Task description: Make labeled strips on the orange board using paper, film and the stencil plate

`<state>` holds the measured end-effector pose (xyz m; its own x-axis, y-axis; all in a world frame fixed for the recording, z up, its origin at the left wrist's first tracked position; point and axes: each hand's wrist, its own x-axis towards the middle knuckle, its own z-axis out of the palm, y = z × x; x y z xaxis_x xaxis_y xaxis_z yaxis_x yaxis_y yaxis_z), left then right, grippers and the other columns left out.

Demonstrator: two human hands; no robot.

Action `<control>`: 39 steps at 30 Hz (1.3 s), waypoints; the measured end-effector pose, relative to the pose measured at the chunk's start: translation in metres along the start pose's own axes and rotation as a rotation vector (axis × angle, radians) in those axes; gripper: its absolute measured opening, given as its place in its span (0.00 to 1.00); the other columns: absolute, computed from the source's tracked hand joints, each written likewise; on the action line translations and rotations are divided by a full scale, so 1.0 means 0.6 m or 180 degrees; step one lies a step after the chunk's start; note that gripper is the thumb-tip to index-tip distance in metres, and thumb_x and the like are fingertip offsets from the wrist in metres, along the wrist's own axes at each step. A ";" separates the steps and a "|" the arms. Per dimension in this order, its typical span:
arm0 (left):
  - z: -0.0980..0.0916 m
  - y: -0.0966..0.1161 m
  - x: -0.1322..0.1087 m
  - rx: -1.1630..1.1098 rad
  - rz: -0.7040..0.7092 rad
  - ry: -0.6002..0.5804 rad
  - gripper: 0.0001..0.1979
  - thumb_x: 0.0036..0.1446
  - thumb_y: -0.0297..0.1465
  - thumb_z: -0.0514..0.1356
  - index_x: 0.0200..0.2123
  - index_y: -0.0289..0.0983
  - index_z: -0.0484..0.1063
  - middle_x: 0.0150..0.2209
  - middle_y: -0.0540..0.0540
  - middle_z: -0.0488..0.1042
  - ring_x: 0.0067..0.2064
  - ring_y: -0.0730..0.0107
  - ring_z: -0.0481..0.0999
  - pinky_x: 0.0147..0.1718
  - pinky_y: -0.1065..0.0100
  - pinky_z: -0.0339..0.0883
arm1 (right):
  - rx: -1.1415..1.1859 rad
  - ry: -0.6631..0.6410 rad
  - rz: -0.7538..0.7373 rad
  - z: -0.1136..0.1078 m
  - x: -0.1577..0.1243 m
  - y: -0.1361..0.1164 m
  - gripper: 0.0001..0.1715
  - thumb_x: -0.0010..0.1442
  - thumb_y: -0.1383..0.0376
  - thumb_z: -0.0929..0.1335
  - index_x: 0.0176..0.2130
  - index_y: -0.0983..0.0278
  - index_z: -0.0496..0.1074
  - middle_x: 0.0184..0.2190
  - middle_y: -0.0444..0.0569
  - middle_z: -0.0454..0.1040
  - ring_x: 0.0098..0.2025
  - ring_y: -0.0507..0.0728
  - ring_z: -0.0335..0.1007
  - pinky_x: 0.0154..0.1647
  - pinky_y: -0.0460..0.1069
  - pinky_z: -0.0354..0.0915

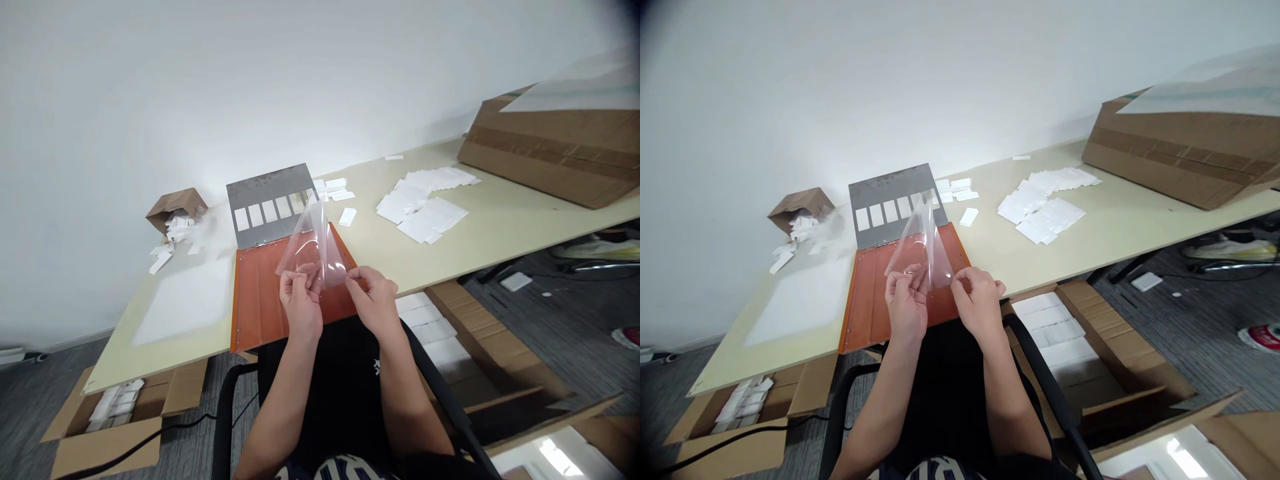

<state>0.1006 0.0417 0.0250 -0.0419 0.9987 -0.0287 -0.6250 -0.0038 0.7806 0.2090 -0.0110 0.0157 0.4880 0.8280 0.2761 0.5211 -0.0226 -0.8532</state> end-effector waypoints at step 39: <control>0.012 -0.009 0.018 -0.0003 0.0561 0.0348 0.10 0.53 0.32 0.62 0.27 0.39 0.61 0.33 0.52 0.76 0.44 0.67 0.81 0.51 0.60 0.72 | -0.0444 -0.0194 0.0162 0.001 -0.001 0.005 0.11 0.59 0.63 0.61 0.34 0.60 0.71 0.38 0.46 0.77 0.45 0.60 0.68 0.49 0.57 0.49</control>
<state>0.1091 0.0531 0.0252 -0.2350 0.9711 0.0408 -0.6012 -0.1782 0.7790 0.2096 -0.0113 0.0127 0.4751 0.8562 0.2031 0.5911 -0.1395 -0.7945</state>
